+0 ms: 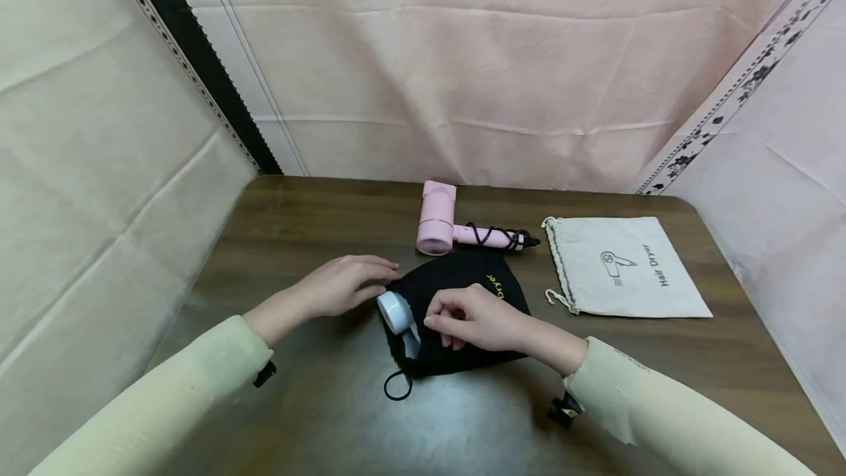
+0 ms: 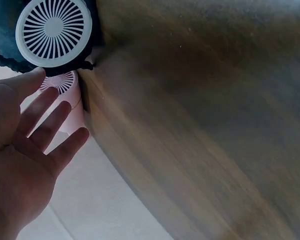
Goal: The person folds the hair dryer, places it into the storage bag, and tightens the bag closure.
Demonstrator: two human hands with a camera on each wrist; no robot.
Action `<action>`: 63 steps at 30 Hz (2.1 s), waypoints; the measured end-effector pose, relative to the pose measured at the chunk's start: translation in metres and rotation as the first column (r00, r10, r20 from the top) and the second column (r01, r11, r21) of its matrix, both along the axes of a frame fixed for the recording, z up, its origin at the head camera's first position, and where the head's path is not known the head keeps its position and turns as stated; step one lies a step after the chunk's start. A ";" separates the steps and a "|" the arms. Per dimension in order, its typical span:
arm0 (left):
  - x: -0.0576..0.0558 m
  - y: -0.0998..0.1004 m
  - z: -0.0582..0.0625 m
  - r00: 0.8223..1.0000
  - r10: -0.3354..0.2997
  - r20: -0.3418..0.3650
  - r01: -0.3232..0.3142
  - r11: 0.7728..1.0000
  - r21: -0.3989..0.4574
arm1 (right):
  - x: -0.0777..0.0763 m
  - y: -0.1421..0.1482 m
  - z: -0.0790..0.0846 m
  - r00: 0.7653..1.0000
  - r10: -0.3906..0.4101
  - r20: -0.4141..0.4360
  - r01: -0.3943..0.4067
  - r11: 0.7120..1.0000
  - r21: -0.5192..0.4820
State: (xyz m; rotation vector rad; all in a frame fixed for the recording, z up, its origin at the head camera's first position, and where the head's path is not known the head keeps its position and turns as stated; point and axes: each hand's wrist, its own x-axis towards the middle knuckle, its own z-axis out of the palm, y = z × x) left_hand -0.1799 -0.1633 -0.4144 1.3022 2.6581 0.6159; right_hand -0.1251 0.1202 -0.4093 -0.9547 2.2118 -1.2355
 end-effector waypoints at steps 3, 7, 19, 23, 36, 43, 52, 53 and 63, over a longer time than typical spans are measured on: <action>-0.002 -0.001 -0.001 1.000 -0.005 0.002 0.005 1.000 -0.012 | 0.007 0.005 0.004 0.995 0.040 -0.097 -0.037 0.999 0.024; -0.005 -0.003 -0.002 1.000 -0.004 0.005 0.005 1.000 -0.025 | 0.018 0.011 0.006 0.934 0.068 -0.352 -0.038 0.995 0.091; -0.011 -0.002 -0.006 1.000 -0.015 0.002 0.015 1.000 0.000 | 0.051 0.016 -0.004 0.462 0.232 -0.856 -0.015 0.967 0.254; -0.014 -0.001 -0.007 1.000 -0.012 0.001 0.012 1.000 -0.007 | 0.060 0.008 -0.008 0.282 0.325 -0.903 -0.006 0.942 0.337; -0.015 0.001 -0.010 1.000 0.012 0.012 -0.012 1.000 -0.015 | 0.053 -0.017 -0.013 0.065 0.535 -0.842 0.078 0.839 0.539; -0.011 0.001 -0.012 1.000 0.011 0.005 -0.011 1.000 -0.019 | 0.049 -0.014 -0.015 0.074 0.541 -0.838 0.043 0.838 0.544; 0.008 0.003 -0.013 0.998 0.005 -0.059 -0.008 0.998 -0.058 | 0.044 0.019 -0.013 0.085 0.513 -0.854 0.015 0.856 0.516; 0.012 0.005 -0.013 0.997 0.003 -0.078 -0.007 0.999 -0.053 | 0.045 0.024 -0.012 0.081 0.511 -0.856 0.016 0.858 0.513; 0.041 0.028 -0.015 0.990 -0.004 -0.144 0.002 1.000 -0.013 | 0.062 0.063 -0.004 0.133 0.480 -0.867 -0.019 0.876 0.482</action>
